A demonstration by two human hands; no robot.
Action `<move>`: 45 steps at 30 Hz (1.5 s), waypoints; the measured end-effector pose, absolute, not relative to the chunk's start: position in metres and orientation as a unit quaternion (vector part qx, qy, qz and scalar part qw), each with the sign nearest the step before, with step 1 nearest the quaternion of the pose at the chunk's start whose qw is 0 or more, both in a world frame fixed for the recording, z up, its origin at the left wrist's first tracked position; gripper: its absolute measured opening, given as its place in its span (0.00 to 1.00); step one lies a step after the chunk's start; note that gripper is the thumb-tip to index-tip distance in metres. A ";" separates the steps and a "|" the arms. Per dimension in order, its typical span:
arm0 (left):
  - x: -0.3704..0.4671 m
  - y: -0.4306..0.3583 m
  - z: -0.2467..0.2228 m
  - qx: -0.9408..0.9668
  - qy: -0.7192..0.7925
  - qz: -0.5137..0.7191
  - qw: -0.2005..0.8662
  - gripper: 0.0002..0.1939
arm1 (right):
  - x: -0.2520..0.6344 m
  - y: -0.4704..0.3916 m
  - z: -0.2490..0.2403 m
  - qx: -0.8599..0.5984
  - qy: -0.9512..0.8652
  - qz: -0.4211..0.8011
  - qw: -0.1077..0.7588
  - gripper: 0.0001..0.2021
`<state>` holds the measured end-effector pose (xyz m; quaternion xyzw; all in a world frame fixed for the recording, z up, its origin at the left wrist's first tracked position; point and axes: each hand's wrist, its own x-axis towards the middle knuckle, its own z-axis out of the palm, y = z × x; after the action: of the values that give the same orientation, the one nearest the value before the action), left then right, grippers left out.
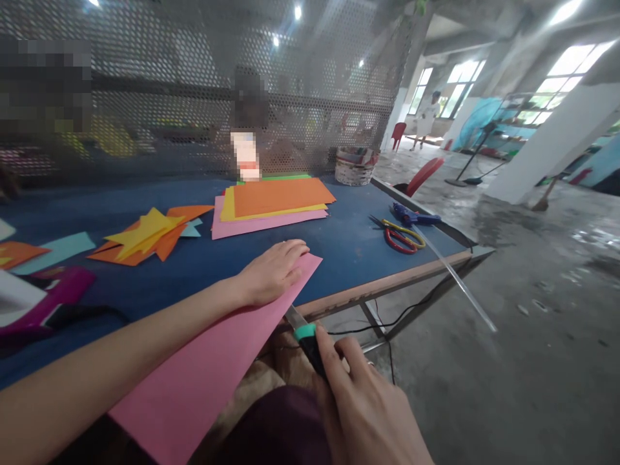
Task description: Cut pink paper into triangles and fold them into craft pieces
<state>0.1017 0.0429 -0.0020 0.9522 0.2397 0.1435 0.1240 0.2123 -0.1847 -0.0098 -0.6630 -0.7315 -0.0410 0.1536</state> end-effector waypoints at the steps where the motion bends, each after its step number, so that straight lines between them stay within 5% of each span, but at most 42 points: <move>1: 0.101 0.043 -0.003 0.955 0.239 0.127 0.123 0.24 | 0.212 -0.185 -0.010 -0.667 -0.729 -0.039 0.151 0.23; 9: 0.102 0.044 -0.006 0.963 0.251 0.036 0.090 0.29 | 0.217 -0.186 -0.010 -0.680 -0.722 -0.034 0.125 0.24; 45: 0.103 0.049 -0.002 0.958 0.228 0.136 0.111 0.22 | 0.219 -0.177 -0.003 -0.699 -0.701 -0.044 0.135 0.21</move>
<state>0.1026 0.0490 -0.0022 0.9577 0.2278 0.1362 0.1112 0.2188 -0.1769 -0.0031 -0.6987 -0.7011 -0.0438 0.1352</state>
